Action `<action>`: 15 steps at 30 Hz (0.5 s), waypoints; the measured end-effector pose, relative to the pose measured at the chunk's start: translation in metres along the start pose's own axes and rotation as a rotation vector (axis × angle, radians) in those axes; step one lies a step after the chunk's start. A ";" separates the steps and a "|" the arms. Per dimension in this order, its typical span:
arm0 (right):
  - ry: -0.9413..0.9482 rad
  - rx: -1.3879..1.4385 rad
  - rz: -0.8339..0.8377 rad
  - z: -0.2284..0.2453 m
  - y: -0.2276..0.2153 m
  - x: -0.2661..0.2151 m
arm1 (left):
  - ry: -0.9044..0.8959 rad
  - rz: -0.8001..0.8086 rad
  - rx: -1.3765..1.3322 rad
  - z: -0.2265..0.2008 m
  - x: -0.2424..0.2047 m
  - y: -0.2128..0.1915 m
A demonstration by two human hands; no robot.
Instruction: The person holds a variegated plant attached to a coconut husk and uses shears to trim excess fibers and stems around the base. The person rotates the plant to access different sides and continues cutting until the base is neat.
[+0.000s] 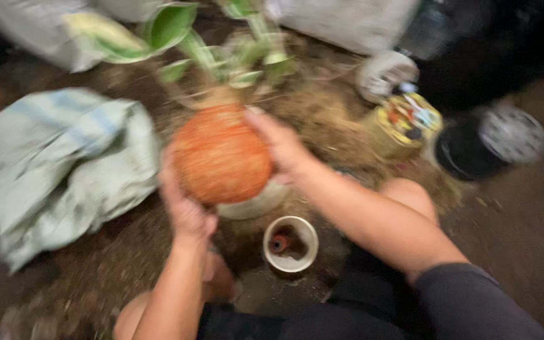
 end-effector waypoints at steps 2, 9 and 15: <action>-0.028 0.036 0.003 -0.010 0.011 -0.006 | -0.008 0.004 -0.073 0.007 -0.013 0.005; -0.444 -0.630 -0.015 0.001 0.063 -0.041 | 0.074 0.039 -0.028 -0.016 0.000 0.033; -0.311 -1.080 0.341 0.102 -0.040 -0.006 | 0.136 -0.009 -0.048 -0.044 0.005 0.053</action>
Point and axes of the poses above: each hand's wrist, its own x-axis towards the middle knuckle, its own y-axis out of the palm, z = x × y, the point moved 1 cm from there along x, towards the middle knuckle, and after that the axes turned 2 degrees about z, right-handed, at the moved point
